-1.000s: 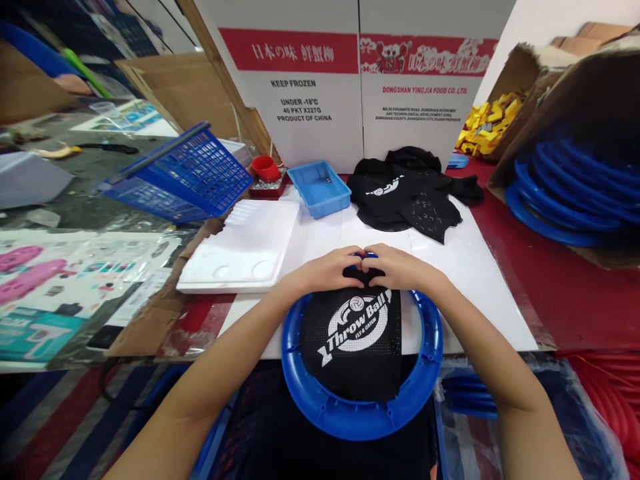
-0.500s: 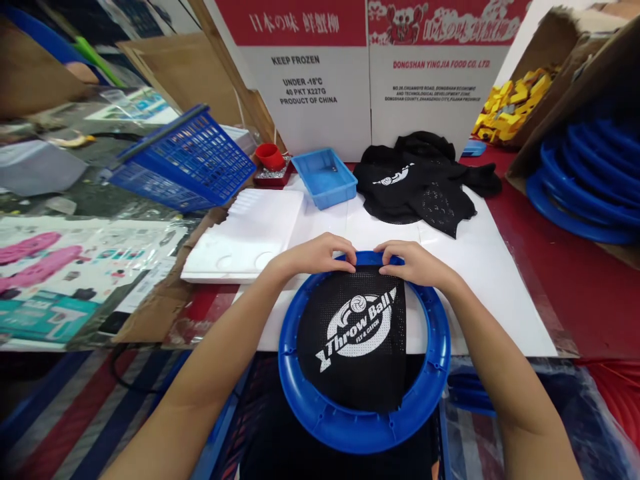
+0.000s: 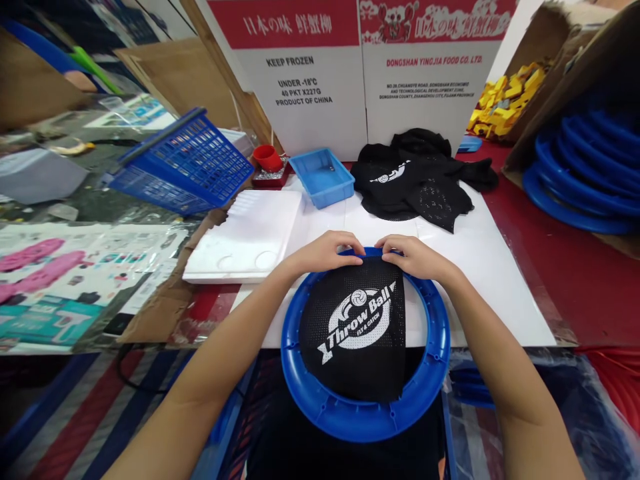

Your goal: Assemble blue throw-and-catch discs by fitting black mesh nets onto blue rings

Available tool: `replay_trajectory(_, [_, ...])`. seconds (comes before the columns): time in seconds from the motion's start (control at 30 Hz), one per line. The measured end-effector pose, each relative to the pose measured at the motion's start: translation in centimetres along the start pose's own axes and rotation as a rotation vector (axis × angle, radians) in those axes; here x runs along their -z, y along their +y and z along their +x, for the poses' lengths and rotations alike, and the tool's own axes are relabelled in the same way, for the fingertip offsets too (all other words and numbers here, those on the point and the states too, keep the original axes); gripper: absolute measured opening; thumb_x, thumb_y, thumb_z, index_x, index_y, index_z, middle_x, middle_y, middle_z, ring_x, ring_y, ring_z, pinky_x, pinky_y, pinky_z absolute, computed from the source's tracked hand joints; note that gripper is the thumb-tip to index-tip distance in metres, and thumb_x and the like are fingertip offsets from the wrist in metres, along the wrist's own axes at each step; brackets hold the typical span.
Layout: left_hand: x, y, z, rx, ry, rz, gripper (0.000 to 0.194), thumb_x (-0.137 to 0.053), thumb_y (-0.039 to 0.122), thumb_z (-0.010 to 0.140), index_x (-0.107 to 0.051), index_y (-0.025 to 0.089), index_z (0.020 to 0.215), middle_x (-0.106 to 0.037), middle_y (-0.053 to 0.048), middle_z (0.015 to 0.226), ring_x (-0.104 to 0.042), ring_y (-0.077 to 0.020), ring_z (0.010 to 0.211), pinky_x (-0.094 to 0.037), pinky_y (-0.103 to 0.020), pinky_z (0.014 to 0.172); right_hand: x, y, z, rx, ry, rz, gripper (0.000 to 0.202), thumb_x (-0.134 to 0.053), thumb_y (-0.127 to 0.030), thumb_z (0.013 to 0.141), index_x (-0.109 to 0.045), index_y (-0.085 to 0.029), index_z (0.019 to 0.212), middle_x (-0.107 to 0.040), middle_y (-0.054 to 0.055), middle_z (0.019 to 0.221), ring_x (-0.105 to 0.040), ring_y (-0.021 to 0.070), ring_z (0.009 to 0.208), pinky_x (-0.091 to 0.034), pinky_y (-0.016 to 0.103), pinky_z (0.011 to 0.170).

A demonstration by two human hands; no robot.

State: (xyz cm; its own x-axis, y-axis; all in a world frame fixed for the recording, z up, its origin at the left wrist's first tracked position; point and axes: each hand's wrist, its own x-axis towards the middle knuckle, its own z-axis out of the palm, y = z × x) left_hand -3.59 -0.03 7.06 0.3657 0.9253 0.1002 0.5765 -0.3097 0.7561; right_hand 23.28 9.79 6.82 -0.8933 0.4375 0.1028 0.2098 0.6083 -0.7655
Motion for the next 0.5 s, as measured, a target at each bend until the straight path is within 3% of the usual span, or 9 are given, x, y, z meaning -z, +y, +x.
replay_trajectory(0.1, [-0.7,0.1,0.3,-0.020,-0.009,0.001,0.012,-0.072,0.027,0.095,-0.081,0.019,0.098,-0.081,-0.005,0.103,-0.072,-0.0200,0.098,-0.052,-0.034,0.094,0.0,0.2,0.0,0.014,-0.010,-0.030,0.019,-0.058,-0.035,0.103,-0.068,-0.023,0.092,-0.073,0.011,0.137,-0.069,0.0296,0.125,-0.052,0.049,0.110])
replay_trajectory(0.3, [-0.7,0.0,0.4,0.102,0.009,-0.100,0.014,-0.070,0.026,0.094,-0.083,0.019,0.097,-0.084,-0.004,0.102,-0.074,-0.0205,0.096,-0.054,-0.034,0.092,0.3,0.7,0.0,0.008,-0.051,-0.055,0.023,-0.053,-0.035,0.106,-0.067,-0.024,0.091,-0.070,0.009,0.141,-0.067,0.0291,0.127,-0.051,0.049,0.112])
replay_trajectory(0.5, [-0.7,-1.1,0.7,0.280,0.082,-0.357,0.022,-0.086,0.029,0.080,-0.086,0.016,0.099,-0.084,-0.008,0.095,-0.075,-0.0217,0.090,-0.057,-0.034,0.087,0.2,0.9,0.1,0.015,-0.046,-0.065,0.025,-0.053,-0.036,0.106,-0.068,-0.024,0.091,-0.069,0.010,0.141,-0.066,0.0298,0.129,-0.050,0.050,0.114])
